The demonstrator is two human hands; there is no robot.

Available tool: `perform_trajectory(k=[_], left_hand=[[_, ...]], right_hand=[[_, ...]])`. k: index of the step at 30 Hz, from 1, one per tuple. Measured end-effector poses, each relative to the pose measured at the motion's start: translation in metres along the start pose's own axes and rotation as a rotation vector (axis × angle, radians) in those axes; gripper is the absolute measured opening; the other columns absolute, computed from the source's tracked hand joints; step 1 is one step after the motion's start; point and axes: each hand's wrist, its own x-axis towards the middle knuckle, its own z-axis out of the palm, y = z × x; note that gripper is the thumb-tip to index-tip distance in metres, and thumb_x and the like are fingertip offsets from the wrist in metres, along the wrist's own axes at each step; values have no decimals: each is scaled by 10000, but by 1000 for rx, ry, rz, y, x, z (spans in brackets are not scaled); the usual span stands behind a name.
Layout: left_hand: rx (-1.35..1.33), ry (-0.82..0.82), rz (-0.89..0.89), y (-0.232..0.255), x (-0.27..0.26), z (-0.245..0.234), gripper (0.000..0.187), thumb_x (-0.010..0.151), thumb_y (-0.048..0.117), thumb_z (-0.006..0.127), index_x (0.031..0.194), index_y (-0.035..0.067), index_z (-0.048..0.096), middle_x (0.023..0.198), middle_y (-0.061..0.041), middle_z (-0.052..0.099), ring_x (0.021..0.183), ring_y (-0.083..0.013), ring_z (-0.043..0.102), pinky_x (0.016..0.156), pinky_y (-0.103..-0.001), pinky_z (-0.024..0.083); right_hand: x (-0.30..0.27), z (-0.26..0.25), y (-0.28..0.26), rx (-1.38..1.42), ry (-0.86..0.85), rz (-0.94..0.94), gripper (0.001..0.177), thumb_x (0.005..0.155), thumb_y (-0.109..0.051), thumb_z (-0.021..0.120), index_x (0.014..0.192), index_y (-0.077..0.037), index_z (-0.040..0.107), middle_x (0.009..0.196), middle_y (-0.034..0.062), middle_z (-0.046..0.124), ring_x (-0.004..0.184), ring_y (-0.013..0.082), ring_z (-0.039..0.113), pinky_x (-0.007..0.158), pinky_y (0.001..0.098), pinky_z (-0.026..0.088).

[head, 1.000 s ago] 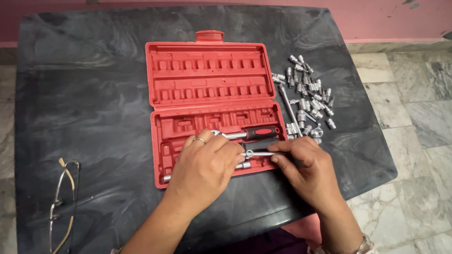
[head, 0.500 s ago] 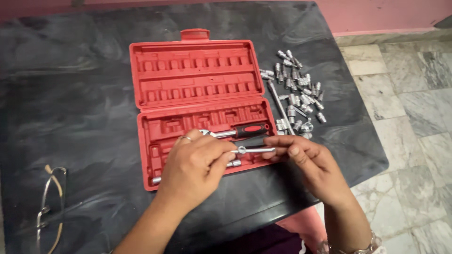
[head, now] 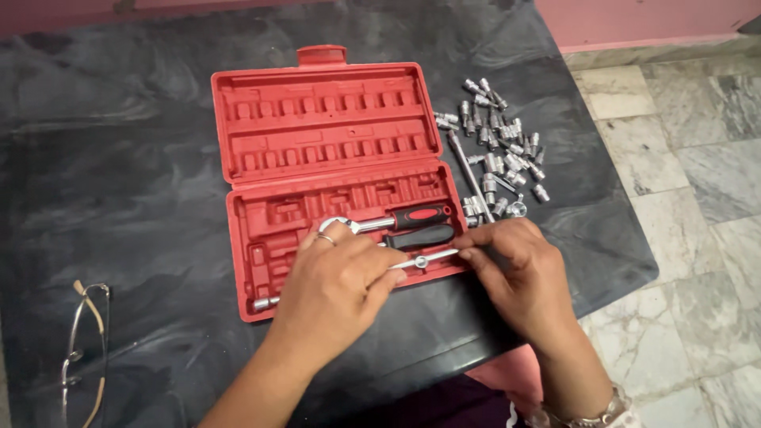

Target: The person organizes a socket wrench set by picking up individual sockets and placing them into the designated slots within a red plastic case.

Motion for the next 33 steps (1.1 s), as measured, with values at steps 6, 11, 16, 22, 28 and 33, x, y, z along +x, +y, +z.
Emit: perform_trajectory(k=[6, 11, 16, 22, 28, 33], left_hand=[[115, -13, -27, 3, -2, 2, 118, 811, 212, 779, 883, 126, 741, 884, -32, 661, 909, -293, 592, 859, -466, 457], [128, 56, -41, 6, -1, 2, 186, 813, 147, 755, 994, 105, 749, 922, -47, 664, 927, -317, 601, 822, -474, 468], [35, 99, -92, 1, 0, -8, 192, 831, 67, 728, 1021, 84, 739, 935, -68, 690, 889, -318, 623, 784, -445, 506], [99, 182, -146, -13, 1, -22, 157, 845, 7, 688, 968, 95, 733, 920, -55, 714, 881, -314, 630, 804, -433, 511], [58, 9, -122, -12, -2, -23, 86, 786, 117, 765, 869, 132, 747, 875, -25, 694, 883, -288, 617, 793, -445, 470], [184, -35, -30, -9, -4, -18, 116, 796, 104, 729, 909, 130, 744, 880, -25, 644, 888, -280, 592, 807, -453, 452]], right_hand=[[1, -1, -3, -95, -28, -62, 106, 828, -78, 779, 923, -94, 738, 896, 35, 728, 877, 252, 664, 807, 366, 528], [5, 4, -9, -212, 9, -100, 130, 794, -97, 791, 917, -118, 752, 945, 36, 729, 900, 269, 654, 807, 377, 523], [6, 1, -7, -163, 4, -114, 153, 804, -100, 796, 948, -123, 751, 969, 34, 724, 936, 255, 665, 829, 381, 524], [3, 0, -3, -134, 17, -90, 169, 810, -100, 799, 970, -135, 756, 1001, 34, 727, 941, 242, 663, 829, 364, 523], [7, 4, -3, -193, -17, -114, 127, 796, -109, 800, 909, -123, 745, 946, 17, 721, 903, 250, 650, 820, 381, 510], [9, 10, -4, -239, -26, -144, 105, 810, -92, 774, 892, -90, 710, 945, 36, 698, 927, 275, 638, 832, 396, 501]])
